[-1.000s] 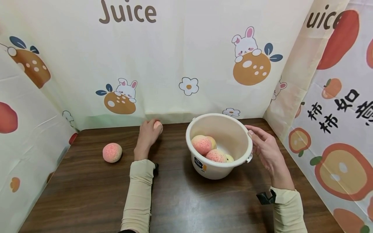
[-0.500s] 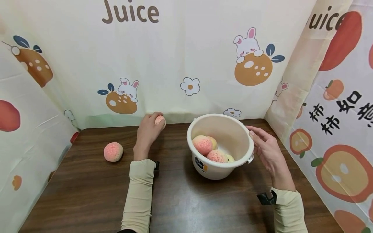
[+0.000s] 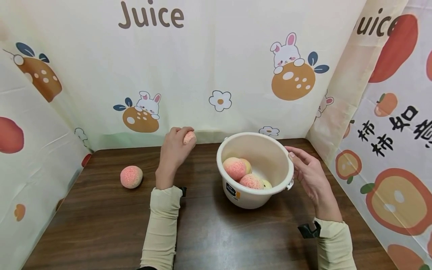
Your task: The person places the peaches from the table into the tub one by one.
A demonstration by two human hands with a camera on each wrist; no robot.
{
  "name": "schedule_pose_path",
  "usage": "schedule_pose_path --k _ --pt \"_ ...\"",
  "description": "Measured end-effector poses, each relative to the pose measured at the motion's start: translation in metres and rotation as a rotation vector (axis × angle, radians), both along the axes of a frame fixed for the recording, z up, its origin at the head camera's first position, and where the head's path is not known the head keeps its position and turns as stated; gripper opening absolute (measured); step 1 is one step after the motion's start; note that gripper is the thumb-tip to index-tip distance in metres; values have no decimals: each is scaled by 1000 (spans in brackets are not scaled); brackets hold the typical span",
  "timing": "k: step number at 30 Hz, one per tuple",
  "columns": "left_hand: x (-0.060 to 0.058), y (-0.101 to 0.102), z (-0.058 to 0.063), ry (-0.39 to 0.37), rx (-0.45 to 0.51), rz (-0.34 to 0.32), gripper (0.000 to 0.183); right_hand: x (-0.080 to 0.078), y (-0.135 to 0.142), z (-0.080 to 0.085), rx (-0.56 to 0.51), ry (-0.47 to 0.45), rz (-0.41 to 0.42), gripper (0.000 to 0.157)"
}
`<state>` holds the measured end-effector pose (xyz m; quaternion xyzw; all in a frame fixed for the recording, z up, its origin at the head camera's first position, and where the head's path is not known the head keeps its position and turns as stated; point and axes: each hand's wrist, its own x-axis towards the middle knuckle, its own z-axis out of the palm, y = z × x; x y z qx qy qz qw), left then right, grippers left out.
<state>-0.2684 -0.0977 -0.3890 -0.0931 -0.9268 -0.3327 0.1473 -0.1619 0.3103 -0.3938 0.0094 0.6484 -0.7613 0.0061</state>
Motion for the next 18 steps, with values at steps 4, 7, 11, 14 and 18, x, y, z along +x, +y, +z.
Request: schedule_pose_path --k 4,7,11,14,18 --pt "5 5 6 40 -31 -20 42 0 0 0 -5 -3 1 40" --pt "9 10 10 72 -59 -33 41 1 0 0 -7 -8 0 40" --pt "13 18 14 109 -88 -44 40 0 0 -1 -1 -12 1 41" --pt "16 23 17 133 -107 -54 39 0 0 -1 -1 -10 2 41" --pt "21 29 21 169 -108 -80 39 -1 0 0 -1 -4 4 40"
